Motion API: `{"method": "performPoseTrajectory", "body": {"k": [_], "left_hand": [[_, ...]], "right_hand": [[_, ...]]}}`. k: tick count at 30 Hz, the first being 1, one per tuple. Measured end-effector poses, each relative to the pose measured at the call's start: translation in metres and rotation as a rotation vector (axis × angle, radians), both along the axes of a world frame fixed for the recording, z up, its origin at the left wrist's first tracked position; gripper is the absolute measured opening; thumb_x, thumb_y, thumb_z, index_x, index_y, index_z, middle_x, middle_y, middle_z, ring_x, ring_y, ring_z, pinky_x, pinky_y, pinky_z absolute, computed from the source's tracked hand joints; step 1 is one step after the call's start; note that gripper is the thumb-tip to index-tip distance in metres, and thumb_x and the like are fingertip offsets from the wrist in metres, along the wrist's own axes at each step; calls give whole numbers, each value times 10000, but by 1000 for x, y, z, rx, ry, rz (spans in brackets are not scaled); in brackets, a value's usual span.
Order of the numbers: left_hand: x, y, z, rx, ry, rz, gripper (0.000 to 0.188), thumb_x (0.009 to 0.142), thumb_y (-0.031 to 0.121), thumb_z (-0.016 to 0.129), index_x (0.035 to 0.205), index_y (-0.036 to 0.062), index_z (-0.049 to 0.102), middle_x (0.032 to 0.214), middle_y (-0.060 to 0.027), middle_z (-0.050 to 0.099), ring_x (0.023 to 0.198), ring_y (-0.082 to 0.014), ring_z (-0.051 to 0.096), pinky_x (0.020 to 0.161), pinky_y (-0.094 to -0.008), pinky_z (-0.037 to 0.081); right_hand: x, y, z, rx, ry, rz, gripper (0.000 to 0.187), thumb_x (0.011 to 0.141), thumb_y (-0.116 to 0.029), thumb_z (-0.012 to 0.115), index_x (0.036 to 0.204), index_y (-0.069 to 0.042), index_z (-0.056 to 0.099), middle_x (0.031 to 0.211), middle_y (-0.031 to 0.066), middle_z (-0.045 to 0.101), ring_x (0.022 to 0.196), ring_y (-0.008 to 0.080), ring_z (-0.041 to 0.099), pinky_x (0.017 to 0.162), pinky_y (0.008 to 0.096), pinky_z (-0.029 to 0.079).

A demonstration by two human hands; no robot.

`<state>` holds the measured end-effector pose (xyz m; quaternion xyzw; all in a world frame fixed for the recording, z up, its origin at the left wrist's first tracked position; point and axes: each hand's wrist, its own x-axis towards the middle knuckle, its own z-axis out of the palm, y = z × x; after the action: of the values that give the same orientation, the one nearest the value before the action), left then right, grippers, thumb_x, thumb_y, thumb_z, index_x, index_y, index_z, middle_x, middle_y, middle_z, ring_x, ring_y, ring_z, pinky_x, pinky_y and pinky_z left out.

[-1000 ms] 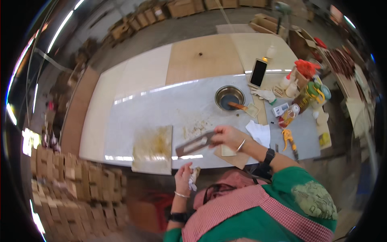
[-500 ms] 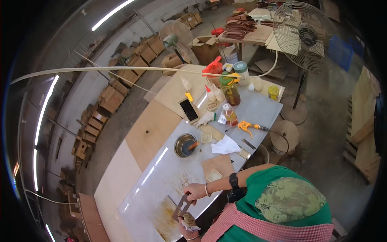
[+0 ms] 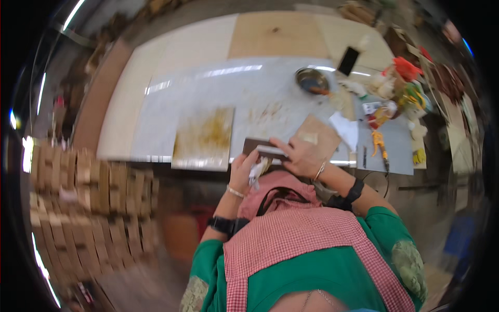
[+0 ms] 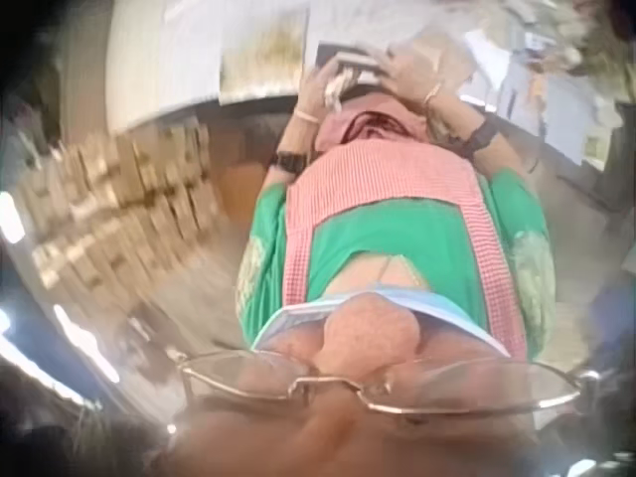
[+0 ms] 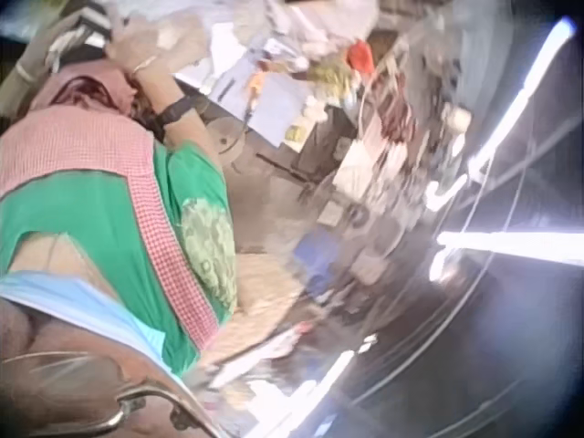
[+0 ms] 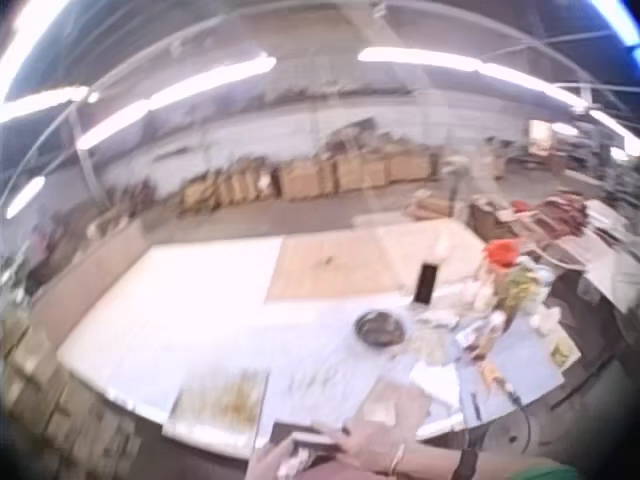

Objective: Cleaning a work table with a cloth and scraping tool in a manufacturing facility.

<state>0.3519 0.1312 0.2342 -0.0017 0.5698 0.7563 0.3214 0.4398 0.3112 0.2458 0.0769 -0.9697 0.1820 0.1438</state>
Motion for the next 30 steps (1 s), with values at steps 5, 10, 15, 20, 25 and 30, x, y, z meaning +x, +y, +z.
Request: {"method": "performPoseTrajectory", "body": {"k": [5, 10, 15, 20, 25, 30], "left_hand": [[-8, -60, -20, 109, 34, -47, 146, 876, 178, 571, 823, 43, 592, 713, 23, 556, 622, -37, 483, 550, -187, 382], [-11, -102, -34, 111, -32, 4, 171, 887, 193, 552, 876, 33, 610, 696, 16, 541, 615, -45, 478, 547, -189, 382], [-44, -143, -69, -254, 134, 34, 213, 833, 201, 619, 933, 13, 624, 743, -3, 595, 676, -52, 522, 603, -207, 435], [-108, -202, -103, -988, 587, -64, 370, 750, 341, 662, 954, 47, 570, 741, -159, 606, 670, -296, 597, 639, -356, 470], [-206, -202, -124, -1351, 755, -399, 569, 706, 433, 684, 1043, 41, 447, 776, -172, 616, 756, -345, 613, 639, -412, 473], [-267, -199, -148, -1353, 712, -650, 713, 606, 453, 763, 1016, 12, 382, 802, -231, 614, 775, -385, 606, 653, -429, 477]], "right_hand": [[-35, -50, -5, 54, -82, 210, 721, 680, -200, 641, 1343, -170, 357, 748, 96, 491, 591, 231, 538, 478, 342, 440], [-54, -96, -27, -69, -92, 221, 740, 679, -225, 645, 1353, -194, 340, 766, 98, 477, 559, 241, 527, 479, 343, 460], [-82, -112, -61, -164, -361, 86, 661, 730, -308, 621, 1334, -238, 362, 736, 125, 479, 574, 280, 526, 510, 372, 453], [-117, -116, -108, -128, -639, -40, 593, 799, -415, 523, 1335, -230, 352, 823, 192, 518, 642, 354, 564, 616, 437, 475], [-139, -136, -128, -49, -739, -181, 577, 814, -411, 499, 1331, -201, 355, 845, 210, 525, 669, 370, 572, 621, 431, 482], [-163, -180, -139, 86, -842, -391, 549, 821, -383, 488, 1314, -167, 377, 838, 216, 531, 638, 394, 569, 598, 447, 485]]}}
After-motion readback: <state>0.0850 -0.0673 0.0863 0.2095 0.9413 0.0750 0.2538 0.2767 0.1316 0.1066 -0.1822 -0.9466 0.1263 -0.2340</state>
